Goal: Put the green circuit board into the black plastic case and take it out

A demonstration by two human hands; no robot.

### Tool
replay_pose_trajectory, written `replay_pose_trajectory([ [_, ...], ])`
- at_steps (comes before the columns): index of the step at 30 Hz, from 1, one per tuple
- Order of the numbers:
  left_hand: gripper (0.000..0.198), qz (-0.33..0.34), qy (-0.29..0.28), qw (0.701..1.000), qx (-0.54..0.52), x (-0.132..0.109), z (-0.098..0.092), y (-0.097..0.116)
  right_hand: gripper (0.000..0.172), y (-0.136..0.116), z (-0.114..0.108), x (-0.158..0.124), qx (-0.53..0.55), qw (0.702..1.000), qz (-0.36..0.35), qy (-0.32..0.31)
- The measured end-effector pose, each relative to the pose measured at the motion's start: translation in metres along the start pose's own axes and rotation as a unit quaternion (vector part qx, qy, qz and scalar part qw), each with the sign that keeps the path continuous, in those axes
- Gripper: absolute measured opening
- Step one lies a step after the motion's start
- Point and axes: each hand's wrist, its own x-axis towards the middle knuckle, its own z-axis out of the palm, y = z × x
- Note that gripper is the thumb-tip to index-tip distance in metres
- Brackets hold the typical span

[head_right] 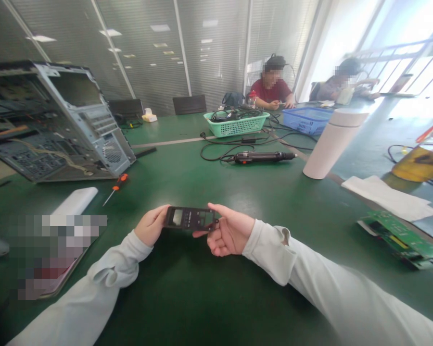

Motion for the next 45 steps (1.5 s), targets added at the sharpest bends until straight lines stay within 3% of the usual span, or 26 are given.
replay_pose_trajectory([
  [5, 0.045, -0.017, -0.018, 0.999, -0.033, -0.001, 0.002, -0.004, 0.100, 0.003, -0.007, 0.000, 0.018, 0.998, 0.018, -0.062],
  [11, 0.038, -0.015, -0.029, 0.999, -0.016, -0.001, 0.002, -0.003, 0.103, 0.005, -0.009, 0.002, 0.008, 0.997, 0.015, -0.080],
  [14, 0.036, -0.011, -0.025, 1.000, -0.014, 0.000, 0.001, -0.001, 0.093, 0.005, -0.005, 0.002, 0.010, 0.998, 0.012, -0.068],
  [17, 0.034, 0.001, 0.007, 1.000, -0.017, 0.000, 0.002, -0.003, 0.061, 0.009, 0.000, 0.005, -0.006, 0.999, -0.027, -0.031],
  [19, 0.034, -0.005, 0.011, 0.999, -0.034, 0.000, 0.004, -0.005, 0.048, 0.013, 0.003, 0.008, -0.042, 0.994, -0.094, 0.023],
  [21, 0.034, -0.017, -0.004, 0.998, -0.061, -0.001, 0.005, -0.006, 0.055, 0.018, 0.004, 0.012, -0.118, 0.969, -0.193, 0.100],
  [23, 0.034, -0.014, -0.026, 0.996, -0.079, -0.002, 0.005, -0.005, 0.056, 0.023, 0.005, 0.013, -0.234, 0.905, -0.306, 0.182],
  [25, 0.034, -0.005, -0.048, 0.996, -0.077, -0.004, 0.004, -0.002, 0.046, 0.025, 0.004, 0.013, -0.363, 0.810, -0.386, 0.252],
  [28, 0.033, 0.001, -0.082, 0.995, -0.057, -0.005, 0.002, 0.005, 0.036, 0.025, 0.005, 0.007, -0.525, 0.656, -0.425, 0.336],
  [30, 0.033, 0.002, -0.096, 0.994, -0.050, -0.005, 0.000, 0.009, 0.036, 0.024, 0.009, 0.003, -0.599, 0.574, -0.420, 0.367],
  [36, 0.024, 0.014, -0.110, 0.994, -0.016, -0.006, 0.001, 0.012, 0.036, 0.028, 0.023, -0.010, -0.702, 0.427, -0.413, 0.393],
  [39, 0.019, 0.022, -0.077, 0.996, 0.034, -0.004, 0.001, 0.008, 0.031, 0.030, 0.019, -0.025, -0.722, 0.355, -0.410, 0.430],
  [42, 0.018, 0.020, -0.033, 0.997, 0.072, 0.000, 0.001, -0.001, 0.043, 0.034, 0.003, -0.053, -0.718, 0.268, -0.403, 0.501],
  [45, 0.019, -0.005, -0.005, 0.996, 0.089, 0.003, 0.000, -0.009, 0.062, 0.047, -0.029, -0.094, -0.711, 0.179, -0.341, 0.589],
])
